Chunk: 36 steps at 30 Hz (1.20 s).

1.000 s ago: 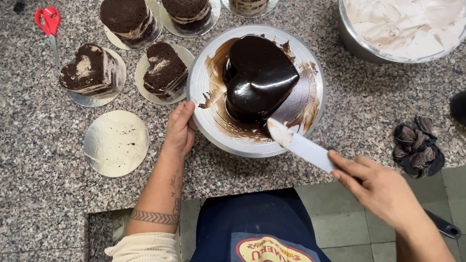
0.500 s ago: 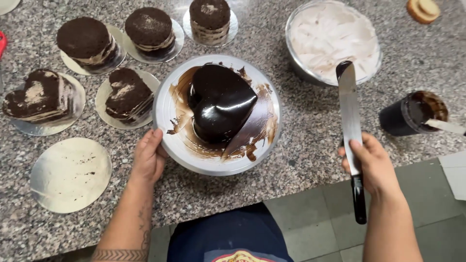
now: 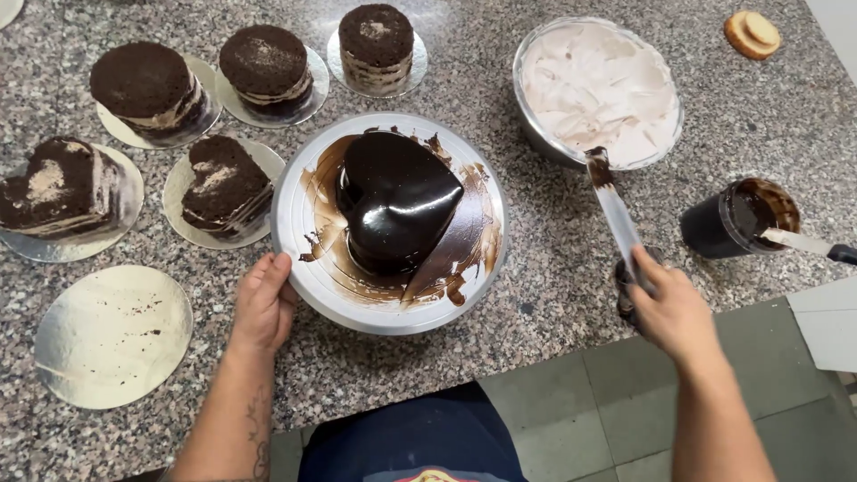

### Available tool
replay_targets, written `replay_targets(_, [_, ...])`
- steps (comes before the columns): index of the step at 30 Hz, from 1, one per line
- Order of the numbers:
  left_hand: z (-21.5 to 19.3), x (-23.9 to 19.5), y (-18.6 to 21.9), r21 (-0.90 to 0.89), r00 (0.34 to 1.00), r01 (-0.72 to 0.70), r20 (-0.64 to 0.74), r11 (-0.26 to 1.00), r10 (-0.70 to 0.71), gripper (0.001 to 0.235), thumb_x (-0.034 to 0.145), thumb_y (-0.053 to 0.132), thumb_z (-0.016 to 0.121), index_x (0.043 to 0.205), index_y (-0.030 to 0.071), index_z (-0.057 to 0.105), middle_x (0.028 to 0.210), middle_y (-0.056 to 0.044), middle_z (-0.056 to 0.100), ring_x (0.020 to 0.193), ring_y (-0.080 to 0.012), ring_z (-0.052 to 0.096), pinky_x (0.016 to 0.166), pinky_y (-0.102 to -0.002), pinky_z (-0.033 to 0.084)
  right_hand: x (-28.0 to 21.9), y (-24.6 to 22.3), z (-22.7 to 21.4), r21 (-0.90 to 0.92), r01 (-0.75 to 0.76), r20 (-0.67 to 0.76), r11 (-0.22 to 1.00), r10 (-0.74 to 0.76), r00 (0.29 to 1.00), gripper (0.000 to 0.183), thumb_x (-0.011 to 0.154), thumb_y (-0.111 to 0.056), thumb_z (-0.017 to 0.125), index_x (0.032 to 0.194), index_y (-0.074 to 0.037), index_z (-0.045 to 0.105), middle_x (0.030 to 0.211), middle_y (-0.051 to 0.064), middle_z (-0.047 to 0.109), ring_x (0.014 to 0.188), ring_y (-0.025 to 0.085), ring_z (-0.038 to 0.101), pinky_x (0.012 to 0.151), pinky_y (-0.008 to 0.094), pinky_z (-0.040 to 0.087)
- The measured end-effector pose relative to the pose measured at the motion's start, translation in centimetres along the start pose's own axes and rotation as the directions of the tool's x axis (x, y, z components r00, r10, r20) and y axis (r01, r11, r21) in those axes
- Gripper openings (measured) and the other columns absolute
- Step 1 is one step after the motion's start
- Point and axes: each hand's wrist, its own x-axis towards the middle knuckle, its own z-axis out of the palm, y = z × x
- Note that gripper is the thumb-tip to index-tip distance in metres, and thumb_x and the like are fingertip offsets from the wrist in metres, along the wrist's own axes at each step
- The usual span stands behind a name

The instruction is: The person pours chocolate glaze from a container onto a heart-shaped cake on a turntable and spreads it over the top and sides using a spatula while rotating the turntable. They scrape excess glaze off the turntable and continue smoothing the glaze around the cake.

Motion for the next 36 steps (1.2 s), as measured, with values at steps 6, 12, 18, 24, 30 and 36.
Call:
replay_targets(6, [0.8,0.1,0.3,-0.032,1.0,-0.007,0.008,0.999,0.007,0.033,0.104,0.027,0.064,0.123,0.0,0.061,0.119,-0.009,0.072,0.108,-0.0165,0.068,0.101,-0.033,0.052,-0.8,0.8,-2.9,0.508,-0.262,0.258,0.821,0.145,0.955,0.062,0.105,-0.01,0.062,0.166,-0.021,0.054,0.092,0.039,0.053,0.079,0.057,0.047,0.06,0.05,0.044])
replay_targets(12, [0.8,0.4,0.6,-0.006,1.0,0.005,-0.028,1.0,-0.005,0.034,0.102,0.029,0.063,0.122,0.002,0.06,0.119,-0.01,0.072,0.11,-0.0179,0.068,0.103,-0.035,0.052,4.5,-0.7,2.7,0.894,-0.343,0.313,0.29,0.144,0.939,0.048,0.101,-0.014,0.049,0.149,-0.013,0.048,0.086,0.006,0.072,0.066,0.013,0.063,0.055,0.027,0.051])
replay_targets(18, [0.1,0.6,-0.4,-0.009,1.0,-0.009,-0.022,1.0,0.009,0.032,0.104,0.027,0.065,0.121,0.0,0.061,0.114,-0.01,0.073,0.102,-0.0182,0.069,0.096,-0.035,0.054,0.2,4.1,5.2,0.849,-0.456,0.432,0.267,0.146,0.89,0.038,0.104,-0.016,0.056,0.141,-0.006,0.056,0.079,0.005,0.064,0.055,0.013,0.054,0.047,0.027,0.043])
replay_targets(24, [-2.4,0.8,-1.7,0.01,0.998,-0.032,-0.063,0.999,0.033,0.029,0.108,0.025,0.065,0.121,0.0,0.06,0.109,-0.007,0.068,0.092,-0.0145,0.06,0.084,-0.031,0.046,-4.5,4.7,2.7,0.779,-0.414,0.368,0.472,0.191,0.91,0.059,0.096,-0.013,0.061,0.154,-0.013,0.053,0.082,0.001,0.061,0.057,0.013,0.054,0.047,0.027,0.042])
replay_targets(30, [1.2,2.1,1.4,-0.042,1.0,-0.011,0.0,0.999,0.011,0.035,0.102,0.028,0.064,0.124,0.001,0.064,0.118,-0.008,0.074,0.108,-0.0158,0.069,0.101,-0.032,0.053,-6.7,-2.4,-0.1,0.577,-0.257,0.227,0.775,0.15,0.962,0.064,0.094,-0.02,0.074,0.157,-0.016,0.061,0.086,0.004,0.056,0.067,0.013,0.047,0.056,0.031,0.04])
replay_targets(36, [0.2,3.2,1.6,-0.022,0.998,-0.026,0.052,0.999,0.027,0.034,0.104,0.028,0.066,0.124,0.0,0.065,0.118,-0.01,0.073,0.107,-0.0181,0.069,0.101,-0.034,0.053,-6.0,-9.2,-2.2,0.262,0.156,0.04,0.952,-0.173,0.984,0.051,0.095,-0.033,0.069,0.145,-0.025,0.063,0.089,0.008,0.062,0.073,0.021,0.059,0.072,0.034,0.049])
